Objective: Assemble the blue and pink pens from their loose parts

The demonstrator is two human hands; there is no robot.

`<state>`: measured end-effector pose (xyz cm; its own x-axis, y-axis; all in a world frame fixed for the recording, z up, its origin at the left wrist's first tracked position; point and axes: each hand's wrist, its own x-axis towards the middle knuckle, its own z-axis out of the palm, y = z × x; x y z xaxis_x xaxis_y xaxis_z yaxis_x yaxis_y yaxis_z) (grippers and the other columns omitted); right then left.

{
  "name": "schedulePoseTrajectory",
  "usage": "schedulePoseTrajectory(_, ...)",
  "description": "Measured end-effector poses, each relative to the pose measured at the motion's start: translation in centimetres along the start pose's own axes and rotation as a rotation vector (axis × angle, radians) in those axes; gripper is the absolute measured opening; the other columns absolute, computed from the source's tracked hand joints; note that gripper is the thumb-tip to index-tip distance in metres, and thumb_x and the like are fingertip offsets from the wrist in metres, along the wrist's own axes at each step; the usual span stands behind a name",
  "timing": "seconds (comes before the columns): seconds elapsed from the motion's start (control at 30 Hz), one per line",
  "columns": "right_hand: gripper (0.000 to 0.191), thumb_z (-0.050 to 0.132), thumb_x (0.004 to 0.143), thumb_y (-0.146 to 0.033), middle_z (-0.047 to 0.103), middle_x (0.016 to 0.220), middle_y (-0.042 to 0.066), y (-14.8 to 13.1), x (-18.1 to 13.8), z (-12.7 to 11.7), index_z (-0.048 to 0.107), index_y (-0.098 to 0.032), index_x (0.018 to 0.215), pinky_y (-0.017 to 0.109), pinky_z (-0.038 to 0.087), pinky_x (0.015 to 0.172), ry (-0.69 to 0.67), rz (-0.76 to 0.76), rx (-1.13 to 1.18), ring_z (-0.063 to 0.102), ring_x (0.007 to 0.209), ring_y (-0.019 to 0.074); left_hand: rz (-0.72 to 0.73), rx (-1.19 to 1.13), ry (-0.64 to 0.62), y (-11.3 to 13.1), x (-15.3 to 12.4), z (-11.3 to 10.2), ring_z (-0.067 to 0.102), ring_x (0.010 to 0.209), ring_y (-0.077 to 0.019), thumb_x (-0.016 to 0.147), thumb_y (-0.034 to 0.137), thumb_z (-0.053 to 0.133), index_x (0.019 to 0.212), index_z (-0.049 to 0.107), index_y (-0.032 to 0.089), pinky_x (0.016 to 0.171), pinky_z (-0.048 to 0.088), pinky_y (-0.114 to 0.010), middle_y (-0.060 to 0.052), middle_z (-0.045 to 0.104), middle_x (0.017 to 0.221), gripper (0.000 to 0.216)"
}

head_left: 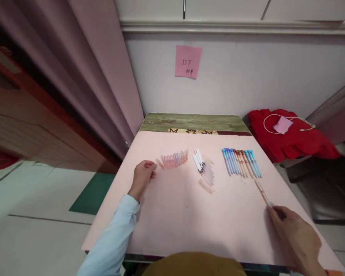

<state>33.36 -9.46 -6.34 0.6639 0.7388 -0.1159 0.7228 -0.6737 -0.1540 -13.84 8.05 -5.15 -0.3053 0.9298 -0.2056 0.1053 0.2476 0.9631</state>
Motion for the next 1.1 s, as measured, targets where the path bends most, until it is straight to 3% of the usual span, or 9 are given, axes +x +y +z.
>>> schedulePoseTrajectory(0.17,0.052,0.049,0.08,-0.067,0.076,0.095,0.012,-0.9,-0.5,-0.5,0.073,-0.027,0.101,0.042,0.046,0.062,0.096,0.005,0.102,0.068,0.08,0.0355,-0.109,0.332,-0.017,0.5,2.8,1.4,0.051,0.037,-0.016,0.056,0.036,0.082,0.051,0.055,0.019,0.044,0.035,-0.027,-0.001,0.05,0.036,0.032)
schedulePoseTrajectory(0.3,0.045,0.052,0.082,-0.061,0.076,0.091,0.009,-5.9,-0.8,-1.1,0.073,-0.024,0.095,0.034,0.047,0.067,0.228,-0.179,0.35,0.069,0.079,0.0269,-0.193,0.275,-0.062,0.4,3.6,2.2,0.05,0.035,-0.017,0.052,0.032,0.082,0.047,0.055,0.018,0.041,0.036,-0.028,-0.005,0.054,0.038,0.031)
schedulePoseTrajectory(0.37,0.038,0.055,0.083,-0.055,0.076,0.087,0.007,-9.7,-0.9,-1.2,0.074,-0.023,0.093,0.031,0.046,0.069,0.164,-0.379,0.465,0.068,0.076,0.0227,-0.208,0.236,-0.069,0.3,3.7,2.3,0.051,0.035,-0.017,0.053,0.029,0.078,0.049,0.055,0.017,0.039,0.036,-0.028,-0.006,0.057,0.04,0.026)
schedulePoseTrajectory(0.47,0.025,0.058,0.084,-0.042,0.074,0.08,0.004,-15.5,-0.8,-0.9,0.074,-0.023,0.086,0.027,0.042,0.066,0.033,-0.587,0.432,0.065,0.072,0.0195,-0.209,0.166,-0.047,0.2,3.2,2.2,0.049,0.034,-0.0153,0.056,0.024,0.071,0.05,0.054,0.017,0.037,0.033,-0.026,-0.005,0.055,0.04,0.019)
schedulePoseTrajectory(0.6,0.017,0.057,0.084,-0.025,0.074,0.081,0.002,-21.9,-0.7,0.1,0.073,-0.024,0.081,0.025,0.038,0.063,-0.061,-0.671,0.304,0.065,0.074,0.017,-0.118,0.012,0.001,0.1,1.0,2.1,0.044,0.037,-0.0096,0.064,0.027,0.063,0.058,0.051,0.019,0.038,0.029,-0.021,0.002,0.05,0.044,0.016)
schedulePoseTrajectory(0.7,0.016,0.059,0.085,-0.027,0.075,0.088,0.006,-25.1,-0.7,0.9,0.074,-0.021,0.085,0.025,0.04,0.066,-0.108,-0.688,0.174,0.067,0.081,0.0184,-0.053,-0.245,-0.087,0.6,-1.3,2.4,0.046,0.043,-0.0072,0.068,0.028,0.068,0.064,0.05,0.019,0.042,0.032,-0.019,0.005,0.051,0.05,0.021)
schedulePoseTrajectory(0.83,0.02,0.064,0.082,-0.03,0.075,0.092,0.014,-27.3,-0.5,2.0,0.075,-0.015,0.091,0.029,0.045,0.071,-0.136,-0.617,0.052,0.069,0.088,0.0242,-0.085,-0.454,-0.234,2.2,-4.1,3.7,0.062,0.062,-0.012,0.068,0.03,0.074,0.072,0.058,0.017,0.058,0.049,-0.023,-0.002,0.067,0.071,0.021)
schedulePoseTrajectory(0.93,0.022,0.066,0.08,-0.027,0.074,0.094,0.018,-27.9,-0.1,2.3,0.075,-0.011,0.092,0.029,0.047,0.07,-0.148,-0.582,0.034,0.07,0.088,0.0264,-0.183,-0.65,-0.325,3.5,-5.7,4.9,0.065,0.066,-0.0134,0.069,0.028,0.075,0.073,0.061,0.016,0.065,0.054,-0.027,-0.002,0.068,0.071,0.019)
schedulePoseTrajectory(1.1,0.023,0.067,0.079,-0.026,0.074,0.095,0.018,-28.2,0.1,2.0,0.074,-0.011,0.094,0.03,0.048,0.071,-0.149,-0.559,0.022,0.071,0.089,0.0272,-0.315,-0.827,-0.322,4.4,-6.7,6.1,0.067,0.068,-0.0122,0.076,0.018,0.071,0.078,0.065,0.015,0.068,0.057,-0.023,-0.003,0.07,0.074,0.008)
